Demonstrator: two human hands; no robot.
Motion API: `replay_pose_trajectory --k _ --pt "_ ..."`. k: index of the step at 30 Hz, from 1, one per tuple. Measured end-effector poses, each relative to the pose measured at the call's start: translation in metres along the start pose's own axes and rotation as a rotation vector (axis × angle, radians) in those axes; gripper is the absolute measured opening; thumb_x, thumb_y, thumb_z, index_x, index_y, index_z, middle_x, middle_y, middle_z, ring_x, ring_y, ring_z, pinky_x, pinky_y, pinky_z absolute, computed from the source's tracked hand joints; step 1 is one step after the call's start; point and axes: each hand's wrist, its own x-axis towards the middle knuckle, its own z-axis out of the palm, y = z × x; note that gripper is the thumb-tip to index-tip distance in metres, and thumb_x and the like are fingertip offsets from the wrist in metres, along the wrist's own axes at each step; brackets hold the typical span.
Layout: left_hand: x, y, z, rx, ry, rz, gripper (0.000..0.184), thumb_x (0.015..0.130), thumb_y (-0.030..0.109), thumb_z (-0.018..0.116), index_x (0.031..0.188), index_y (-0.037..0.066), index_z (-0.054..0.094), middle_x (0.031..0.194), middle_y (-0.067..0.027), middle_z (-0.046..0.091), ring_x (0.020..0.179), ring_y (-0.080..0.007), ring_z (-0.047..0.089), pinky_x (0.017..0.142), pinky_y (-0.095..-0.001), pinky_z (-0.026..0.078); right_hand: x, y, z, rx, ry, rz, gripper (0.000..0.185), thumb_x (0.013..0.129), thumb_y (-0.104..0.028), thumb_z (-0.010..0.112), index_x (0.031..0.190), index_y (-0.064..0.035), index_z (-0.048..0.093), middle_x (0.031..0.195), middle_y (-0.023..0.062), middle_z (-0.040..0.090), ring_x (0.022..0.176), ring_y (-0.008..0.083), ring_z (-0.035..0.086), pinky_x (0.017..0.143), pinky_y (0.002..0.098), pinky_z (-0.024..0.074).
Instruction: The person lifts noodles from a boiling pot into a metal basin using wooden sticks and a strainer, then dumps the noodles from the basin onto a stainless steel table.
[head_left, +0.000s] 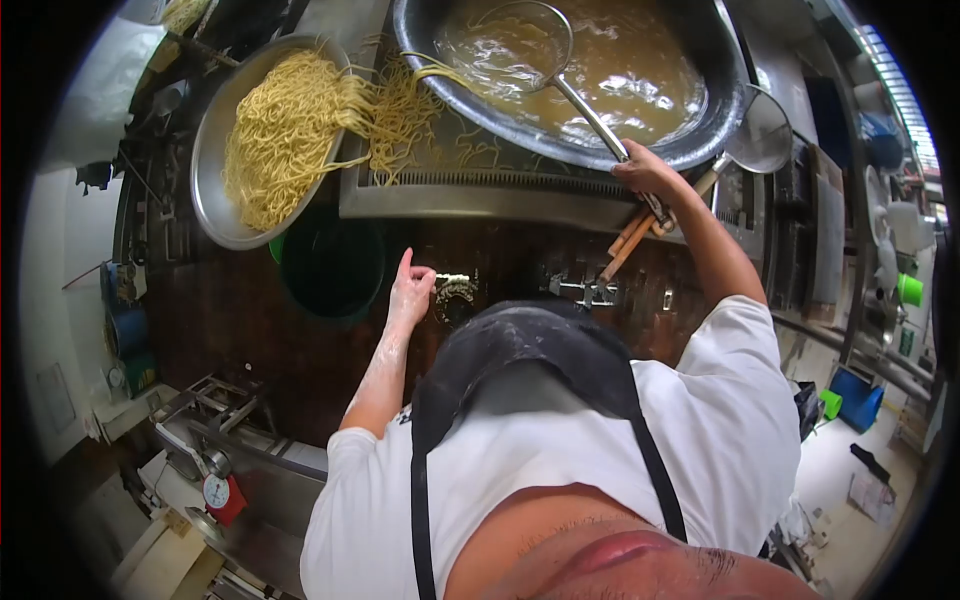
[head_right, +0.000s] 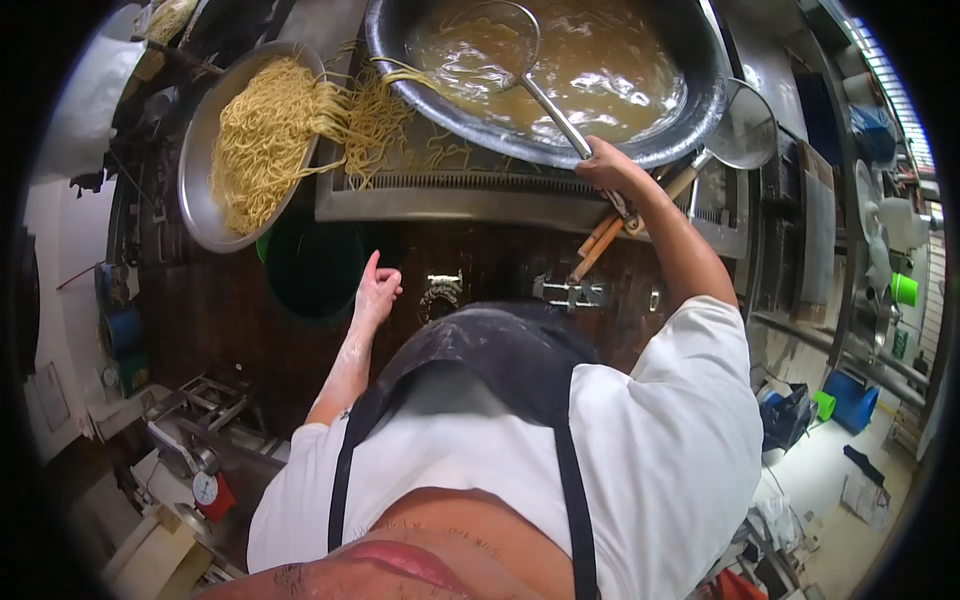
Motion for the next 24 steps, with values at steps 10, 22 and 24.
replay_pose_trajectory --k 10,22,24 --pt "-0.027 -0.039 -0.081 0.047 0.007 0.049 0.075 0.090 0.015 0.064 0.153 -0.002 0.025 0.094 -0.0080 0.068 0.073 -0.0139 0.066 0.073 -0.0291 0.054 -0.097 -0.123 0.130 0.532 -0.013 -0.009 0.030 0.091 -0.022 0.068 0.108 -0.0031 0.052 0.064 -0.0007 0.049 0.049 0.0098 0.048 0.041 0.0294 0.0409" --pt "-0.034 -0.046 -0.098 -0.167 0.011 0.105 0.078 0.091 0.013 0.066 0.153 -0.002 0.022 0.092 -0.0064 0.066 0.070 -0.0111 0.063 0.069 -0.0254 0.054 -0.043 -0.248 0.263 -0.375 0.358 -0.564 0.042 0.091 -0.008 0.048 0.132 0.0015 0.043 0.088 0.0252 0.068 0.081 0.0432 0.068 0.071 0.0545 0.0526" --pt "-0.038 -0.042 -0.097 -0.092 0.054 0.099 0.077 0.091 0.013 0.066 0.153 -0.001 0.023 0.093 -0.0061 0.065 0.070 -0.0108 0.063 0.068 -0.0254 0.054 -0.037 -0.237 0.244 -0.370 0.402 -0.508 0.044 0.092 -0.007 0.047 0.135 0.0001 0.043 0.087 0.0245 0.068 0.079 0.0428 0.068 0.068 0.0541 0.0535"
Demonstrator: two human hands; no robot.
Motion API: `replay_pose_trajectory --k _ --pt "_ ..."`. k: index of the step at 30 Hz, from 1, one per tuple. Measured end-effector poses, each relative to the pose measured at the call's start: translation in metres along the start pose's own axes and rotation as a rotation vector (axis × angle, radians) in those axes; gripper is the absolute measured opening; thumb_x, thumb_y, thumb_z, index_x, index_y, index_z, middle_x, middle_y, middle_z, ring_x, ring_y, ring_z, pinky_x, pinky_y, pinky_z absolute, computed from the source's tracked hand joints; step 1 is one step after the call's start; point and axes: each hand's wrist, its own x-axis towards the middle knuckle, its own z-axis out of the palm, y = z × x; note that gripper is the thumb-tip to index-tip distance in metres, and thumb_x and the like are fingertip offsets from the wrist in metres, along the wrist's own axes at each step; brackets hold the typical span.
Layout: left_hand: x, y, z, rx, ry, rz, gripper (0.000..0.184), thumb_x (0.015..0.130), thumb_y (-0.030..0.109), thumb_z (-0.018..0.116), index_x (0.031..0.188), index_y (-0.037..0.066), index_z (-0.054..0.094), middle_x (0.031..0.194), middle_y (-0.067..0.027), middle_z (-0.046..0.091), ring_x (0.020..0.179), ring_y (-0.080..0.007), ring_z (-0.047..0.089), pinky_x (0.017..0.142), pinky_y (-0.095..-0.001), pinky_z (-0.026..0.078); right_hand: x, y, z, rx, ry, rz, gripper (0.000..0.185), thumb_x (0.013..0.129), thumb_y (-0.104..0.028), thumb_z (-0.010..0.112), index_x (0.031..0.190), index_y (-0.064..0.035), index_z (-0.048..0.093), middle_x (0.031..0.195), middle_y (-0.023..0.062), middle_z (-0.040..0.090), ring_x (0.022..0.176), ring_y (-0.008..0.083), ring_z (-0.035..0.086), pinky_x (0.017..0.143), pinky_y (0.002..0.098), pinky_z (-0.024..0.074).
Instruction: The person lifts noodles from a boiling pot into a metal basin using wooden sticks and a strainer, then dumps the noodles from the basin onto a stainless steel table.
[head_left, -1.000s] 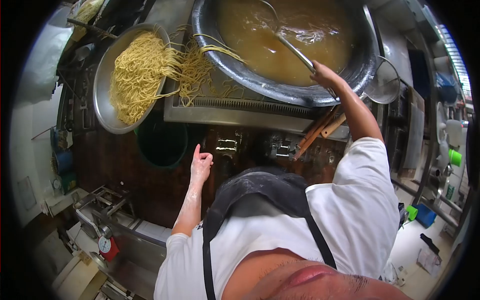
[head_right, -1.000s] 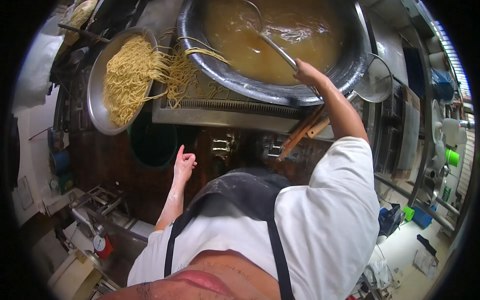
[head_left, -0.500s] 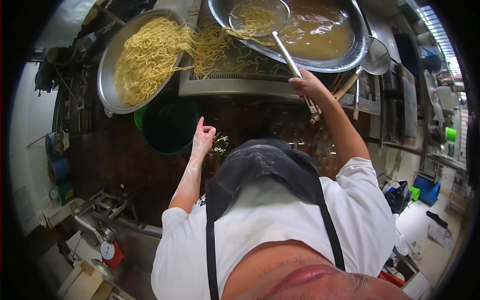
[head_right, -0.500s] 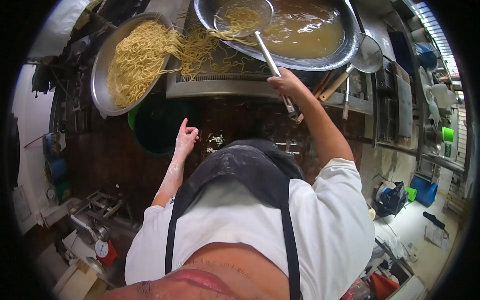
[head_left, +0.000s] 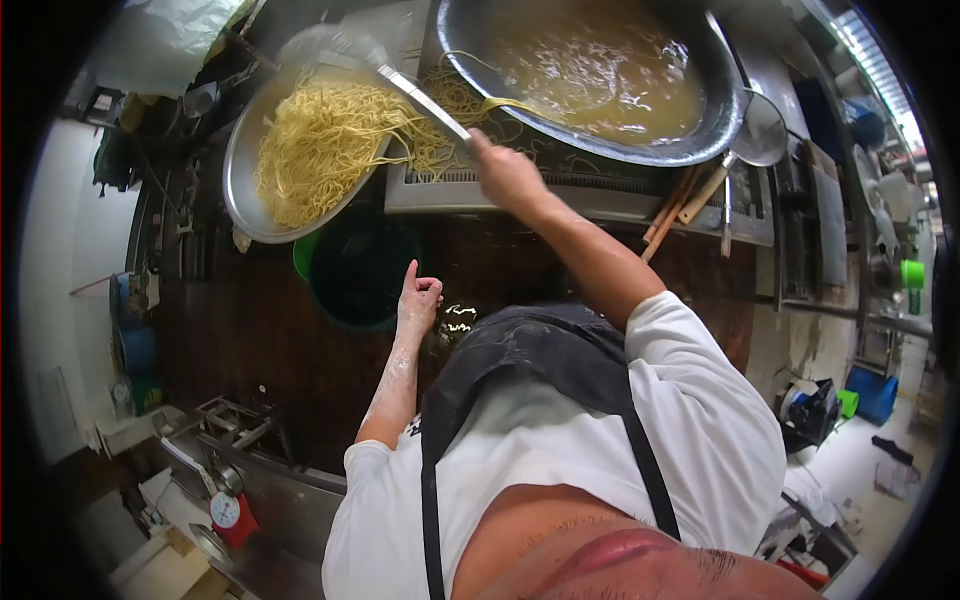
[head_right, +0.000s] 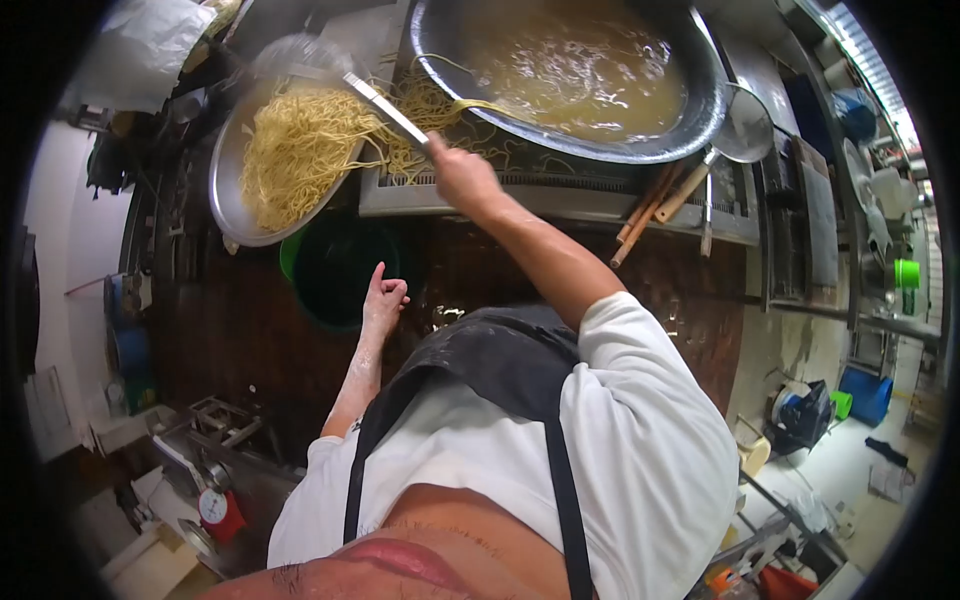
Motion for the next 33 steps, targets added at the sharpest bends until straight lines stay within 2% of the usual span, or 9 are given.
replay_pose_trajectory --k 6,12,15,18,22,27,28,32,33 --pt "-0.002 0.015 0.027 -0.090 0.053 -0.130 0.073 0.092 0.016 0.066 0.151 -0.002 0.028 0.094 -0.0052 0.066 0.071 -0.0102 0.064 0.062 -0.0232 0.051 -0.006 0.165 -0.089 -0.100 0.250 0.261 0.040 0.097 -0.016 0.043 0.135 -0.0038 0.046 0.084 0.0277 0.066 0.080 0.0463 0.065 0.074 0.0580 0.0482" --pt "0.115 0.082 0.087 -0.008 -0.010 0.152 0.057 0.095 0.021 0.063 0.142 -0.005 0.043 0.091 -0.0029 0.062 0.071 -0.0089 0.060 0.057 -0.0229 0.049 -0.009 0.361 -0.193 -0.346 0.234 0.642 0.050 0.096 -0.024 0.052 0.140 -0.0011 0.042 0.104 0.0333 0.066 0.100 0.0471 0.065 0.087 0.0521 0.0510" --pt "0.207 0.122 0.124 0.169 0.063 0.350 0.057 0.092 0.027 0.067 0.137 -0.005 0.051 0.088 -0.0027 0.064 0.079 -0.0104 0.061 0.072 -0.0250 0.049 -0.002 0.439 -0.230 -0.476 0.169 0.700 0.045 0.096 -0.022 0.045 0.136 0.0012 0.046 0.109 0.0332 0.065 0.105 0.0468 0.063 0.092 0.0527 0.0493" --pt "0.281 0.147 0.148 0.478 0.050 0.279 0.073 0.081 0.036 0.075 0.137 -0.004 0.051 0.110 -0.0166 0.066 0.099 -0.0274 0.063 0.091 -0.0373 0.050 0.004 0.490 -0.249 -0.496 0.122 0.755 0.041 0.098 -0.017 0.034 0.131 0.0035 0.049 0.114 0.0332 0.063 0.111 0.0467 0.061 0.095 0.0528 0.0476" --pt "0.327 0.156 0.171 0.674 0.021 0.367 0.090 0.074 0.041 0.081 0.144 -0.002 0.044 0.133 -0.0223 0.057 0.123 -0.0329 0.055 0.106 -0.0388 0.043 -0.005 0.507 -0.255 -0.528 -0.047 0.755 0.039 0.098 -0.012 0.032 0.127 0.0049 0.052 0.122 0.0324 0.061 0.118 0.0451 0.058 0.100 0.0521 0.0466" --pt "0.325 0.160 0.185 0.704 -0.155 0.233 0.087 0.075 0.048 0.079 0.141 0.000 0.048 0.138 -0.0245 0.054 0.130 -0.0370 0.051 0.110 -0.0402 0.041 -0.054 0.534 -0.240 -0.374 -0.258 0.538 0.037 0.093 -0.013 0.048 0.123 0.0083 0.052 0.109 0.0338 0.064 0.107 0.0469 0.062 0.091 0.0501 0.0478" --pt "0.330 0.152 0.187 0.672 -0.163 0.234 0.083 0.077 0.048 0.078 0.139 0.001 0.051 0.138 -0.0248 0.054 0.130 -0.0376 0.051 0.109 -0.0406 0.041 -0.062 0.527 -0.237 -0.412 -0.325 0.514 0.042 0.084 -0.011 0.060 0.121 0.0067 0.053 0.100 0.0300 0.066 0.096 0.0431 0.065 0.084 0.0470 0.0504" --pt "0.332 0.124 0.199 0.683 -0.082 0.351 0.055 0.086 0.045 0.069 0.125 0.006 0.063 0.125 -0.0214 0.060 0.122 -0.0385 0.051 0.104 -0.0447 0.042 -0.108 0.499 -0.209 -0.085 -0.352 0.531 0.043 0.081 -0.011 0.062 0.122 0.0007 0.052 0.081 0.0169 0.063 0.067 0.0233 0.061 0.059 0.0397 0.0489" --pt "0.323 0.127 0.201 0.707 -0.071 0.380 0.052 0.087 0.044 0.069 0.123 0.007 0.064 0.122 -0.0200 0.061 0.120 -0.0379 0.051 0.102 -0.0454 0.042 -0.104 0.438 -0.216 -0.022 -0.413 0.709 0.039 0.083 -0.010 0.061 0.120 -0.0013 0.052 0.072 0.0105 0.058 0.054 0.0172 0.053 0.046 0.0373 0.0428"
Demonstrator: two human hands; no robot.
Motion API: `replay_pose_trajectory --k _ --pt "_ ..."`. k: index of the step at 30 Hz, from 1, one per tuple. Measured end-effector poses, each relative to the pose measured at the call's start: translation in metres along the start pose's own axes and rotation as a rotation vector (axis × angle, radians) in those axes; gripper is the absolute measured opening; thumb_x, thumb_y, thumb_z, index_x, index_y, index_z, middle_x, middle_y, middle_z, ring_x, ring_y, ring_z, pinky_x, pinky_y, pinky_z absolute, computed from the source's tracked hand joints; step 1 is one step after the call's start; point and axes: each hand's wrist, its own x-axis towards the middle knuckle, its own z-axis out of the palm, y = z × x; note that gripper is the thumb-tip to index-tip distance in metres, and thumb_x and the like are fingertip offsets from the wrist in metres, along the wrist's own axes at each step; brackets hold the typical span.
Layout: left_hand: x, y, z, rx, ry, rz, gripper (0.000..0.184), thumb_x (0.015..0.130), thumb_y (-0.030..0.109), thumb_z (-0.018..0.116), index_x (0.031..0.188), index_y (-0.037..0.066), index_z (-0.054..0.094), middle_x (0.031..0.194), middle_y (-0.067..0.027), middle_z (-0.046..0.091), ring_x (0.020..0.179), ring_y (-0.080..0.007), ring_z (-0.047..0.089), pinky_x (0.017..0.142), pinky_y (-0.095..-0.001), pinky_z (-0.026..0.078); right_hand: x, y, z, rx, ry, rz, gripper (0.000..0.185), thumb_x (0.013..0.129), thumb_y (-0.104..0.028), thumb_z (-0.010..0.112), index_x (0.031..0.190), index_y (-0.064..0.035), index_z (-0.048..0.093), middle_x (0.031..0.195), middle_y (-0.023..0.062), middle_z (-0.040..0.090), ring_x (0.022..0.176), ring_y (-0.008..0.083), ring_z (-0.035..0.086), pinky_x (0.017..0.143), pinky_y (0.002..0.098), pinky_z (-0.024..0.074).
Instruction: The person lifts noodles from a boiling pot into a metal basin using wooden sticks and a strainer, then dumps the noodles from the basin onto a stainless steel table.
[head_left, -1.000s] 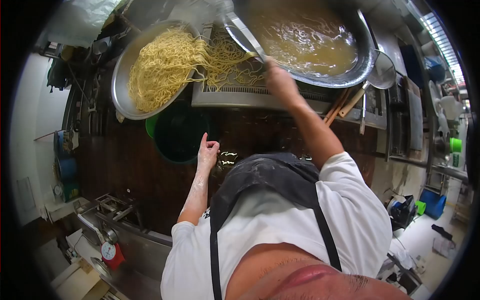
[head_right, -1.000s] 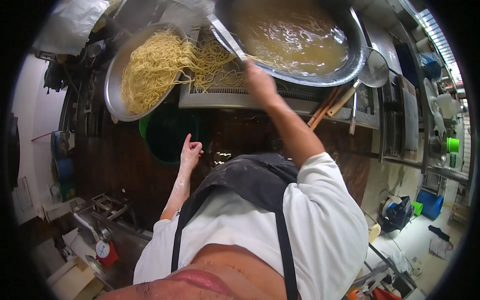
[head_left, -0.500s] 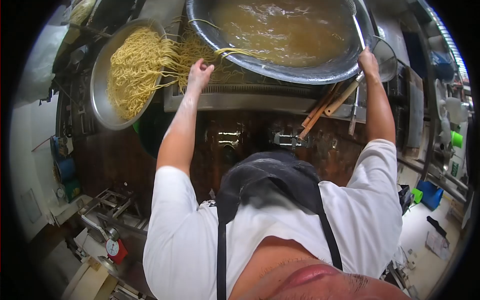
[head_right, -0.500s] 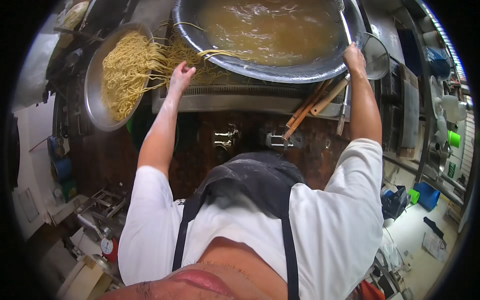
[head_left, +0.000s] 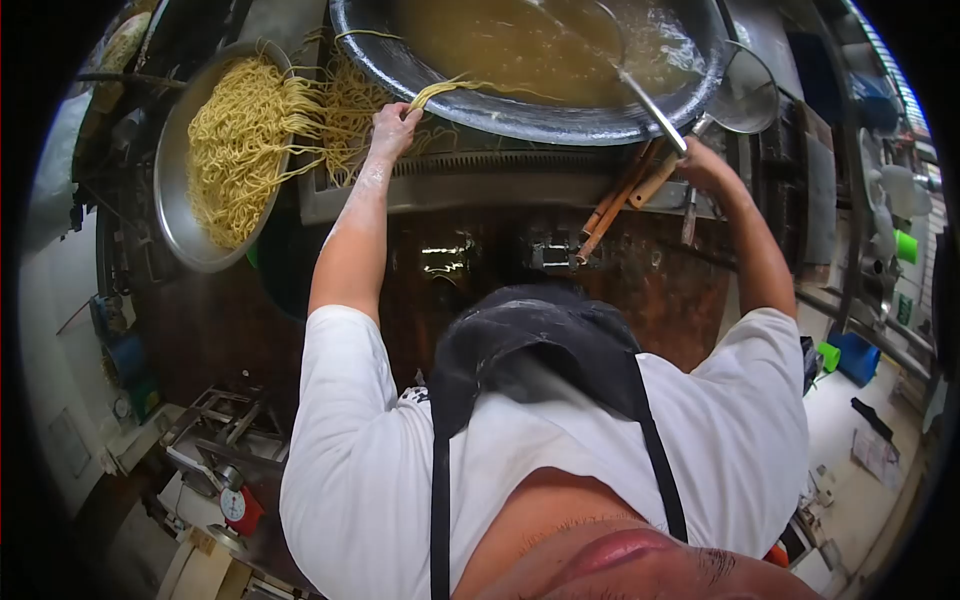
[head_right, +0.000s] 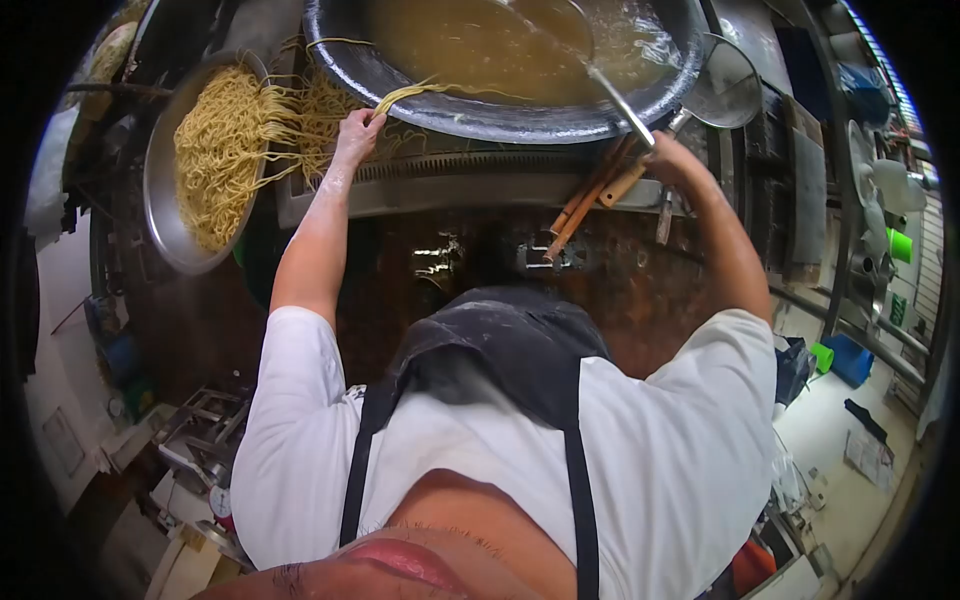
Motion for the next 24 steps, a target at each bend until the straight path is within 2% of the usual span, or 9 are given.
replay_pose_trajectory --k 1,6,9,13,14,17,21,23,24 --pt "-0.008 0.007 -0.001 0.027 0.015 0.023 0.049 0.088 0.043 0.069 0.121 0.007 0.065 0.118 -0.0187 0.062 0.118 -0.0373 0.051 0.101 -0.0461 0.042 -0.011 -0.006 0.014 0.116 -0.057 0.005 0.034 0.085 -0.011 0.060 0.118 -0.0027 0.052 0.066 0.0054 0.054 0.049 0.0124 0.047 0.041 0.0333 0.0377" --pt "-0.022 0.014 0.015 0.072 0.180 0.166 0.043 0.088 0.042 0.068 0.114 0.008 0.069 0.121 -0.0152 0.059 0.113 -0.0388 0.052 0.099 -0.0495 0.042 -0.065 -0.075 0.067 0.315 -0.140 0.033 0.031 0.087 -0.013 0.060 0.115 -0.0015 0.052 0.066 0.0025 0.052 0.051 0.0124 0.050 0.044 0.0296 0.0413" --pt "-0.028 0.027 0.024 0.066 0.091 0.080 0.045 0.088 0.042 0.068 0.117 0.008 0.069 0.123 -0.0156 0.058 0.114 -0.0386 0.052 0.099 -0.0489 0.042 -0.081 -0.098 0.103 0.543 -0.161 0.014 0.032 0.085 -0.011 0.060 0.115 -0.0015 0.052 0.065 0.0018 0.051 0.050 0.0116 0.049 0.043 0.0289 0.0405" --pt "-0.038 0.037 0.029 -0.119 0.120 0.045 0.033 0.089 0.037 0.066 0.100 0.007 0.074 0.117 -0.0149 0.062 0.114 -0.0367 0.052 0.099 -0.0478 0.042 -0.121 -0.142 0.120 0.763 -0.211 -0.019 0.029 0.084 -0.007 0.059 0.112 -0.0031 0.050 0.063 0.0005 0.049 0.048 0.0109 0.047 0.043 0.0283 0.0401" --pt "-0.042 0.037 0.029 -0.089 0.216 0.103 0.030 0.092 0.033 0.063 0.098 0.006 0.075 0.102 -0.0192 0.068 0.100 -0.0367 0.061 0.090 -0.0458 0.048 -0.127 -0.148 0.126 0.772 -0.215 -0.018 0.028 0.085 -0.007 0.059 0.111 -0.0034 0.050 0.062 0.0004 0.048 0.048 0.0110 0.047 0.043 0.0285 0.0402" --pt "-0.034 0.019 0.016 -0.150 0.226 0.126 0.030 0.092 0.033 0.062 0.096 0.006 0.076 0.099 -0.0206 0.069 0.093 -0.0355 0.065 0.085 -0.0441 0.051 -0.139 -0.168 0.138 0.816 -0.236 -0.055 0.027 0.085 -0.010 0.059 0.110 -0.0039 0.048 0.063 0.0006 0.049 0.048 0.0118 0.048 0.043 0.0298 0.0409" --pt "-0.035 0.016 -0.077 -0.136 0.257 0.057 0.033 0.092 0.036 0.061 0.096 0.008 0.077 0.089 -0.0185 0.072 0.085 -0.0290 0.070 0.080 -0.0396 0.053 -0.151 -0.224 0.147 0.787 -0.198 -0.175 0.032 0.087 -0.011 0.060 0.115 -0.0023 0.048 0.064 0.0017 0.050 0.048 0.0127 0.049 0.043 0.0310 0.0416" --pt "-0.015 -0.011 -0.134 -0.110 0.330 -0.087 0.038 0.090 0.040 0.061 0.099 0.007 0.076 0.092 -0.0186 0.072 0.086 -0.0297 0.070 0.081 -0.0403 0.053 -0.153 -0.271 0.150 0.735 -0.193 -0.247 0.035 0.090 -0.015 0.061 0.118 0.0000 0.047 0.064 0.0039 0.050 0.048 0.0136 0.051 0.042 0.0327 0.0427" --pt "-0.021 0.000 -0.181 0.089 0.335 -0.231 0.043 0.089 0.043 0.060 0.102 0.005 0.074 0.093 -0.0188 0.073 0.089 -0.0313 0.069 0.082 -0.0417 0.052 -0.151 -0.295 0.154 0.698 -0.205 -0.293 0.037 0.092 -0.017 0.061 0.121 0.0018 0.047 0.068 0.0094 0.056 0.055 0.0188 0.059 0.048 0.0366 0.0470"
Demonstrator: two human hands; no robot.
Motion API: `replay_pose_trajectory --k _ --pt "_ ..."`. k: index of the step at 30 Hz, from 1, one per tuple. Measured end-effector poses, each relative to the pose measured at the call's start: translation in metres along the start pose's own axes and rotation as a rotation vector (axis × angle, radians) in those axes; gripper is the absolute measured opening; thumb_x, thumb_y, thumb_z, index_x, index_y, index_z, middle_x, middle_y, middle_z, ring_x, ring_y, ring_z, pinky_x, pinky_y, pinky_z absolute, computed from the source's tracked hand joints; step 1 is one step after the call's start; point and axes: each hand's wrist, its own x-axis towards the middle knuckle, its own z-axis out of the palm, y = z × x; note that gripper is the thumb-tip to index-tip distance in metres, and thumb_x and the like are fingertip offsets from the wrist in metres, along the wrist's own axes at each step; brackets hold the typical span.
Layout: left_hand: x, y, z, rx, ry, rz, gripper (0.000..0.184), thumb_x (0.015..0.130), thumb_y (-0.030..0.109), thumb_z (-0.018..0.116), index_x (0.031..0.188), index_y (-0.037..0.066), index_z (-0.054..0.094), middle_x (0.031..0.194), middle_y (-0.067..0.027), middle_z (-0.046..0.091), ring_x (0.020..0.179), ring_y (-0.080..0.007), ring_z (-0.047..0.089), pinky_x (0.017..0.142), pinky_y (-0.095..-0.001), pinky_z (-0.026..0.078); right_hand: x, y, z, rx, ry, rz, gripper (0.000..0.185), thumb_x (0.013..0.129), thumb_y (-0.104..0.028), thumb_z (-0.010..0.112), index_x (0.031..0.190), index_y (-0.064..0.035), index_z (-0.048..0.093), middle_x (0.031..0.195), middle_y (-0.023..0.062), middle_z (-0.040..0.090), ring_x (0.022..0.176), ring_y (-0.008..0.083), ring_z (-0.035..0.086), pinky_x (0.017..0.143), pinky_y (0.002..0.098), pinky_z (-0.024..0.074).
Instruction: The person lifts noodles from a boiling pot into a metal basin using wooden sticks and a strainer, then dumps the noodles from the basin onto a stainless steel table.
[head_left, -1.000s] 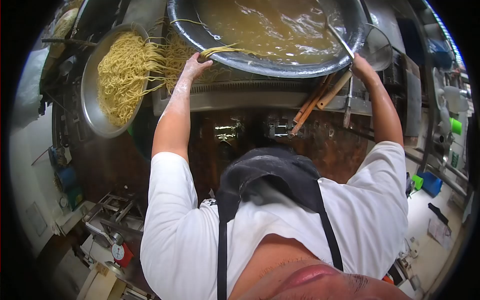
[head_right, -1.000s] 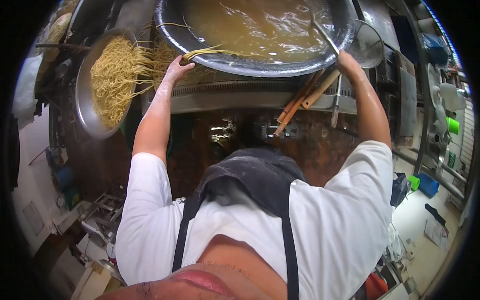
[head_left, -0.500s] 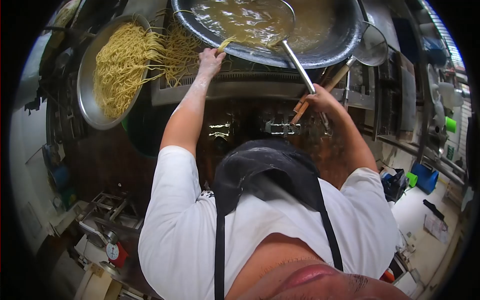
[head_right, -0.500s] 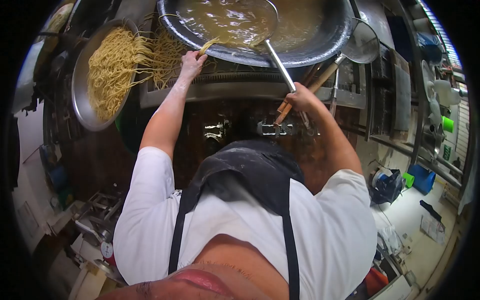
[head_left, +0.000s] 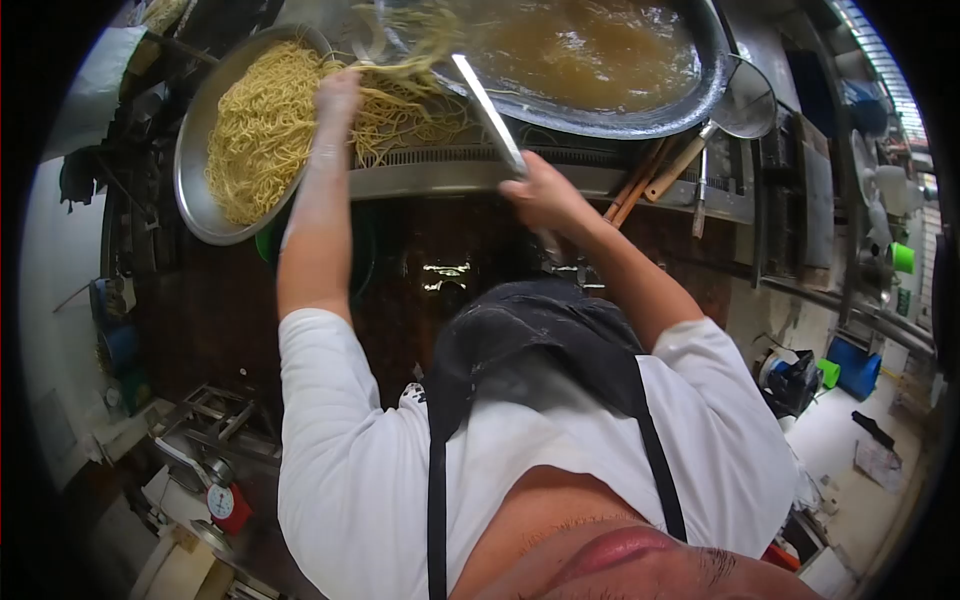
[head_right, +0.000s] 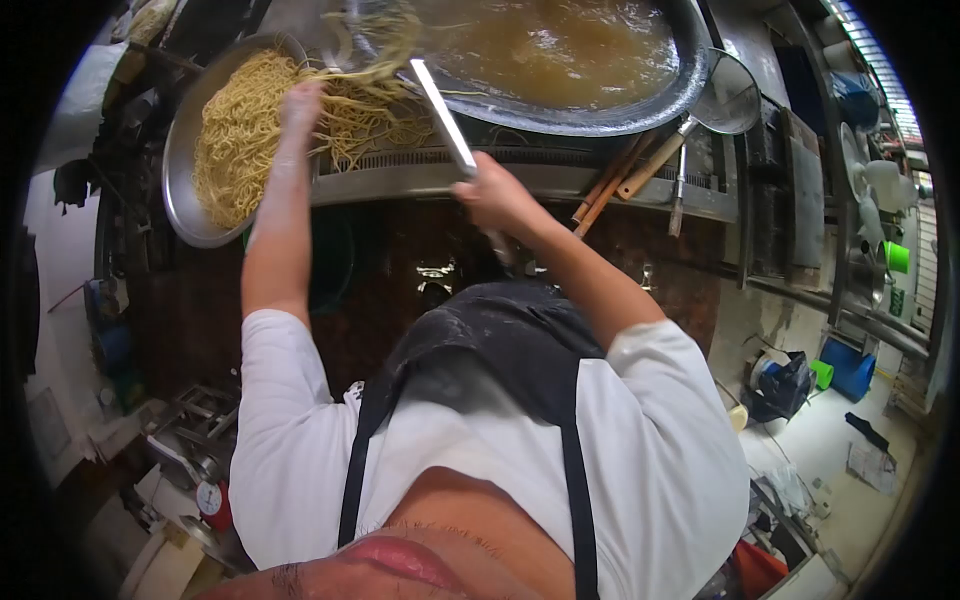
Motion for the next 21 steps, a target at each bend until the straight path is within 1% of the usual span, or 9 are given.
replay_pose_trajectory --k 1,2,3,5,7,12,13,16,21 --pt "0.034 -0.038 -0.017 -0.108 0.077 0.009 0.046 0.089 0.046 0.060 0.103 0.004 0.074 0.097 -0.0199 0.072 0.091 -0.0350 0.069 0.084 -0.0439 0.052 0.003 -0.027 0.018 -0.189 0.063 -0.152 0.037 0.093 -0.017 0.060 0.120 0.0043 0.046 0.078 0.0184 0.063 0.068 0.0302 0.065 0.061 0.0436 0.0514" --pt "0.063 -0.068 -0.044 0.067 0.161 0.051 0.049 0.091 0.045 0.051 0.103 0.003 0.073 0.104 -0.0256 0.070 0.102 -0.0403 0.067 0.089 -0.0468 0.051 0.028 -0.028 0.040 -0.308 0.085 -0.282 0.033 0.093 -0.015 0.057 0.114 0.0071 0.047 0.089 0.0272 0.065 0.081 0.0415 0.066 0.074 0.0490 0.0510" --pt "0.075 -0.077 -0.077 0.163 0.167 -0.160 0.056 0.094 0.051 0.046 0.112 0.004 0.071 0.114 -0.0252 0.067 0.110 -0.0413 0.064 0.094 -0.0465 0.050 0.032 -0.051 0.056 -0.358 0.105 -0.388 0.028 0.092 -0.014 0.056 0.108 0.0067 0.047 0.091 0.0295 0.065 0.085 0.0458 0.065 0.076 0.0513 0.0500" --pt "0.169 -0.194 -0.099 0.514 0.104 -0.043 0.061 0.097 0.054 0.040 0.118 0.005 0.069 0.128 -0.0231 0.062 0.119 -0.0419 0.059 0.099 -0.0456 0.047 0.065 -0.073 0.083 -0.472 0.096 -0.487 0.024 0.089 -0.010 0.056 0.106 0.0049 0.047 0.090 0.0287 0.066 0.086 0.0449 0.066 0.075 0.0518 0.0515" --pt "0.132 -0.181 -0.143 0.467 0.076 -0.162 0.058 0.098 0.052 0.046 0.125 0.004 0.064 0.121 -0.0177 0.066 0.110 -0.0364 0.063 0.094 -0.0447 0.049 0.092 -0.085 0.098 -0.625 0.149 -0.581 0.022 0.089 -0.007 0.055 0.106 0.0035 0.047 0.087 0.0270 0.066 0.085 0.0437 0.067 0.073 0.0519 0.0528" --pt "-0.057 -0.123 -0.146 -0.584 0.143 -0.054 0.046 0.099 0.038 0.059 0.131 0.005 0.054 0.093 -0.0042 0.061 0.082 -0.0159 0.058 0.072 -0.0330 0.047 0.084 -0.059 0.034 -0.664 0.350 -0.519 0.019 0.099 -0.013 0.042 0.112 0.0000 0.048 0.085 0.0221 0.068 0.080 0.0395 0.069 0.068 0.0520 0.0547" --pt "-0.103 -0.108 -0.141 -0.737 0.107 -0.112 0.042 0.102 0.037 0.055 0.132 0.008 0.054 0.101 -0.0057 0.063 0.084 -0.0144 0.059 0.069 -0.0297 0.046 0.079 -0.045 0.006 -0.514 0.373 -0.462 0.022 0.099 -0.016 0.044 0.116 -0.0027 0.048 0.085 0.0223 0.068 0.079 0.0412 0.067 0.070 0.0547 0.0525" --pt "-0.208 -0.113 -0.114 -1.012 -0.071 -0.224 0.051 0.102 0.038 0.054 0.141 0.005 0.046 0.111 -0.0103 0.065 0.080 -0.0133 0.063 0.064 -0.0249 0.048 0.056 -0.011 -0.084 -0.586 0.673 -0.315 0.030 0.098 -0.019 0.048 0.126 -0.0089 0.049 0.083 0.0266 0.067 0.083 0.0459 0.066 0.075 0.0555 0.0496" --pt "-0.289 -0.123 -0.058 -1.115 -0.159 -0.494 0.056 0.101 0.037 0.057 0.144 0.004 0.042 0.111 -0.0112 0.065 0.079 -0.0138 0.063 0.064 -0.0247 0.048 0.064 0.042 -0.247 -0.783 0.862 0.045 0.038 0.098 -0.025 0.052 0.122 0.0049 0.050 0.103 0.0337 0.066 0.103 0.0475 0.064 0.089 0.0525 0.0504"
